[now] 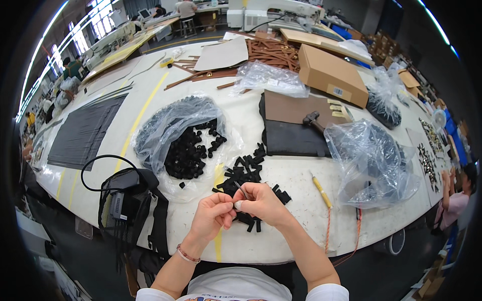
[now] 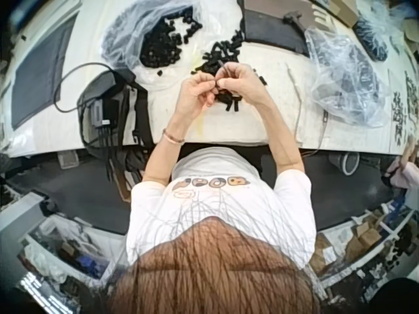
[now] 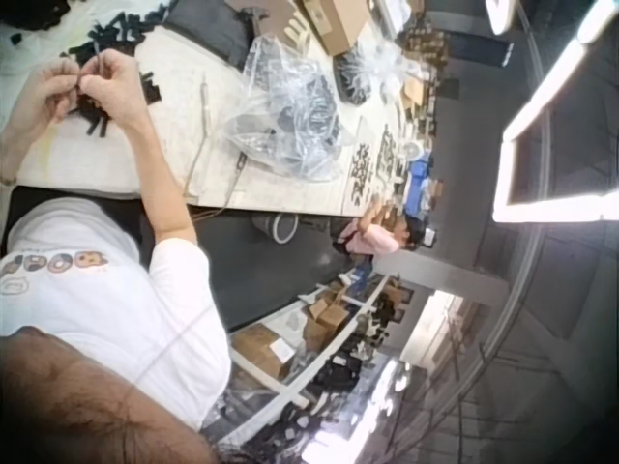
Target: The person inserts small metal pins into small black strap loops by hand, assembling the pieces one at a time.
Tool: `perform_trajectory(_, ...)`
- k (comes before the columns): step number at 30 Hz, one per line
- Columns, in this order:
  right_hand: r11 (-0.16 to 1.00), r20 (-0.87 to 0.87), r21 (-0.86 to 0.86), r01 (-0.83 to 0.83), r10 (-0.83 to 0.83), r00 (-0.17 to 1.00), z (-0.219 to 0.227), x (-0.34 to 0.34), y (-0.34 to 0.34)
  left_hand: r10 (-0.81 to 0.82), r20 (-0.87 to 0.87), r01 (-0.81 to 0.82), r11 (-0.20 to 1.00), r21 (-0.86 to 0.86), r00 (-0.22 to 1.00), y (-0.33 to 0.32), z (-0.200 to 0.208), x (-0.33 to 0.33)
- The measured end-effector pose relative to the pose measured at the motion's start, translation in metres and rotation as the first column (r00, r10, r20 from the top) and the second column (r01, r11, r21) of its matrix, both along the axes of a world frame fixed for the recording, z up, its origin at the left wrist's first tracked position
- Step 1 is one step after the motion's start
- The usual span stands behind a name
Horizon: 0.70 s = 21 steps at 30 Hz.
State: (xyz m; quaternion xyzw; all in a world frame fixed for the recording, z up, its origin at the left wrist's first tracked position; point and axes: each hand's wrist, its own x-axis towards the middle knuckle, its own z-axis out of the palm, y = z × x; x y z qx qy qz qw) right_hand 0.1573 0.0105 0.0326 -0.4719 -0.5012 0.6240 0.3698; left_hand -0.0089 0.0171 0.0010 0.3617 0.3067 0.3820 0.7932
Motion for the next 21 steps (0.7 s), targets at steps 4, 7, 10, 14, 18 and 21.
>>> perform_trajectory(4, 0.993, -0.283, -0.039, 0.114, -0.120, 0.952, -0.013, -0.016, -0.009, 0.134, 0.387, 0.010, 0.937, -0.349, 0.912, -0.003, -0.009, -0.007)
perform_trajectory(7, 0.943, -0.244, 0.209, 0.258, -0.206, 0.948, -0.021, -0.026, -0.014, 0.148, 0.481, 0.076, 0.907, -0.415, 0.864, -0.010, -0.010, -0.005)
perform_trajectory(10, 0.911, 0.022, 0.349, 0.221, -0.244, 0.970, -0.029, -0.023, -0.015, 0.163, 0.501, 0.101, 0.883, -0.459, 0.850, -0.014, -0.011, -0.004)
perform_trajectory(14, 0.887, 0.069, 0.409, 0.212, -0.262, 0.963, -0.022, -0.025, -0.018, 0.165, 0.442, 0.048, 0.901, -0.432, 0.881, -0.018, -0.006, -0.003)
perform_trajectory(18, 0.886, 0.127, 0.404, 0.227, -0.301, 0.945, -0.018, -0.027, -0.020, 0.225, 0.031, -0.219, 0.966, -0.136, 0.974, -0.024, -0.002, 0.003)
perform_trajectory(21, 0.881, 0.183, 0.409, 0.239, -0.336, 0.924, -0.018, -0.028, -0.019, 0.676, -0.255, -0.154, 0.483, 0.862, 0.691, -0.026, -0.009, 0.009)
